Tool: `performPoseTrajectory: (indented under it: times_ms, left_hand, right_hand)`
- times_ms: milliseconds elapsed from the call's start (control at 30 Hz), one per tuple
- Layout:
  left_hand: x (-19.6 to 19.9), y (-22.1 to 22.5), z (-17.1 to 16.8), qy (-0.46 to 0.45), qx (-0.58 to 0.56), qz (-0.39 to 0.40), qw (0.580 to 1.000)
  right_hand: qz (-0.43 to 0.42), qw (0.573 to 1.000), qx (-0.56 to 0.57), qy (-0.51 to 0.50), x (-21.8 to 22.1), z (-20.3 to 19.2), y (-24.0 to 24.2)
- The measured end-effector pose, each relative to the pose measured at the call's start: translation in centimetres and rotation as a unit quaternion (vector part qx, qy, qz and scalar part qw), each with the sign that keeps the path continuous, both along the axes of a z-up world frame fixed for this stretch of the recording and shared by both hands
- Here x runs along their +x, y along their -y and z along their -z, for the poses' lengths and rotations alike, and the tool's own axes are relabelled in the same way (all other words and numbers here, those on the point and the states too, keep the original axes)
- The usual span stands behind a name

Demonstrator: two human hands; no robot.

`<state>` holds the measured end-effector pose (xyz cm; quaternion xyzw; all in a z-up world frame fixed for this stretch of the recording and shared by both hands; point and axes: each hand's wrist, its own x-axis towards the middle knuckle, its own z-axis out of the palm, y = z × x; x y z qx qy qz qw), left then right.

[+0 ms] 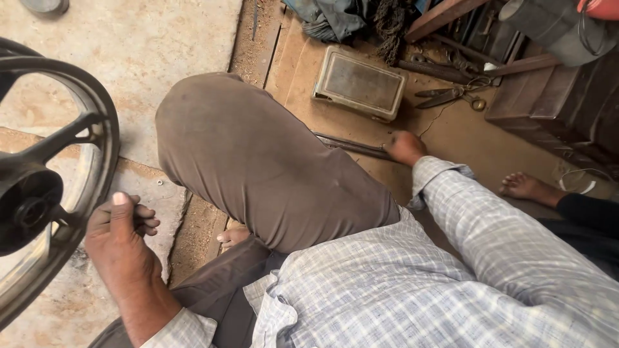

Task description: Selecting a component from a container and applying adhesive to a motorcycle wheel rim.

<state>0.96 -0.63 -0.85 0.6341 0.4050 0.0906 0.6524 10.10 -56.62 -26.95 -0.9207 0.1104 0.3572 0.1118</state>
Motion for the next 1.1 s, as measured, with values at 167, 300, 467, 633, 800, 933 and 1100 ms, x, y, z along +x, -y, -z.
performPoseTrajectory:
  times_ms: [167, 300, 467, 633, 800, 933, 1100]
  left_hand:
    - [0.1, 0.2, 0.3, -0.019, 0.001, 0.004, 1.000]
    - [0.0, 0.3, 0.0, -0.028, 0.014, 0.005, 1.000]
    - [0.1, 0.3, 0.1, -0.037, 0.017, -0.001, 0.999]
    - [-0.2, 0.0, 0.7, -0.035, 0.006, 0.008, 0.999]
    - [-0.7, -0.1, 0.6, -0.024, 0.013, 0.002, 1.000]
    - [-1.0, -0.3, 0.5, -0.012, 0.020, -0.006, 1.000]
    - [-0.9, -0.7, 0.3, 0.000, 0.011, 0.003, 1.000]
  right_hand:
    - [0.065, 0.995, 0.051, 0.052, 1.3, -2.7, 0.5]
    - [0.110, 0.979, 0.133, 0.105, 3.2, -1.3, 2.0]
    - [0.333, 0.871, 0.318, 0.172, 7.2, -6.4, 2.3]
    - [0.309, 0.859, 0.334, 0.234, 10.7, -7.2, 1.9]
    - [-0.054, 0.968, 0.117, 0.214, 11.0, -2.6, -2.4]
    - [-0.135, 0.980, -0.026, 0.144, 11.1, -1.2, -6.1]
    - [-0.156, 0.979, -0.095, 0.086, 13.2, -0.2, -4.7]
